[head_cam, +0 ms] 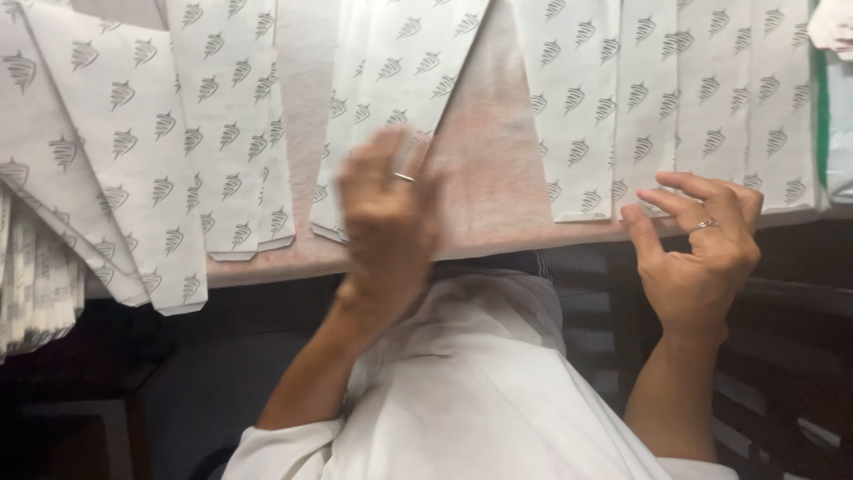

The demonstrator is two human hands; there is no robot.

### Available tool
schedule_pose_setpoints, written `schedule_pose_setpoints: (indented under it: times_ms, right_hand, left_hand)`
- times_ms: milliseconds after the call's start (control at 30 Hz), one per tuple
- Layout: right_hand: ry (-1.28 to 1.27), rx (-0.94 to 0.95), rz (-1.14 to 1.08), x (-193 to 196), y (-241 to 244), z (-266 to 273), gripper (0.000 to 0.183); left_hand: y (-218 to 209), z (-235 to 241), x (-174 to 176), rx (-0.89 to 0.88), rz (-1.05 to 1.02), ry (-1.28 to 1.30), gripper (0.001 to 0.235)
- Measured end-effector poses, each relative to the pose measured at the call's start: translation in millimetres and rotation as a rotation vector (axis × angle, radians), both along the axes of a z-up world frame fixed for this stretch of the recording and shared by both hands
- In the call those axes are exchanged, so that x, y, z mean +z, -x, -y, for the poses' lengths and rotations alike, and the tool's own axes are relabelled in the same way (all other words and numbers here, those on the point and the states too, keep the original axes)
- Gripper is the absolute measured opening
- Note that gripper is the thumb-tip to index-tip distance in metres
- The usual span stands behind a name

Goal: Folding the bottom flaps of paper wrappers and applying glue to the edges of the stack

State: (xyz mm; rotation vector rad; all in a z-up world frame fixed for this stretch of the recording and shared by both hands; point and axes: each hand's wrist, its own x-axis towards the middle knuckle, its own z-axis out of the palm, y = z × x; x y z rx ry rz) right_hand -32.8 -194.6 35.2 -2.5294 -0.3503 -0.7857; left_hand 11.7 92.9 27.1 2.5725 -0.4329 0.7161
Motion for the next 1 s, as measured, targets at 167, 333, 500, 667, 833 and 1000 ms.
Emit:
schedule_pose_setpoints:
  times_ms: [167, 333, 500, 667, 833, 1000]
  right_hand:
    - [-0.062, 0.111, 0.0, 10, -14, -40, 0.013]
    - [-0.155, 0.254, -0.091, 17, -24, -77, 0.014]
    - [-0.167, 0.277, -0.114, 16, -26, -89, 0.012]
    - [-0.278, 0.327, -0.178, 16, -31, -109, 0.013]
    - [-0.39, 0.339, -0.158, 14, -42, -132, 0.019]
    - [-0.572, 0.271, -0.269, 4, -47, -138, 0.036]
  left_hand:
    - [-15, -55, 16, 0.171, -0.15, 0.004, 0.068]
    - [-24, -58, 7, 0.23, -0.404, 0.162, 0.067]
    - [-29, -62, 6, 0.3, -0.465, 0.182, 0.045]
    - [-18, -50, 25, 0.191, -0.388, 0.505, 0.012]
    - [-11, -34, 22, 0.058, -0.447, 0.935, 0.025]
    - [-14, -29, 1, -0.081, -0.429, 1.167, 0.018]
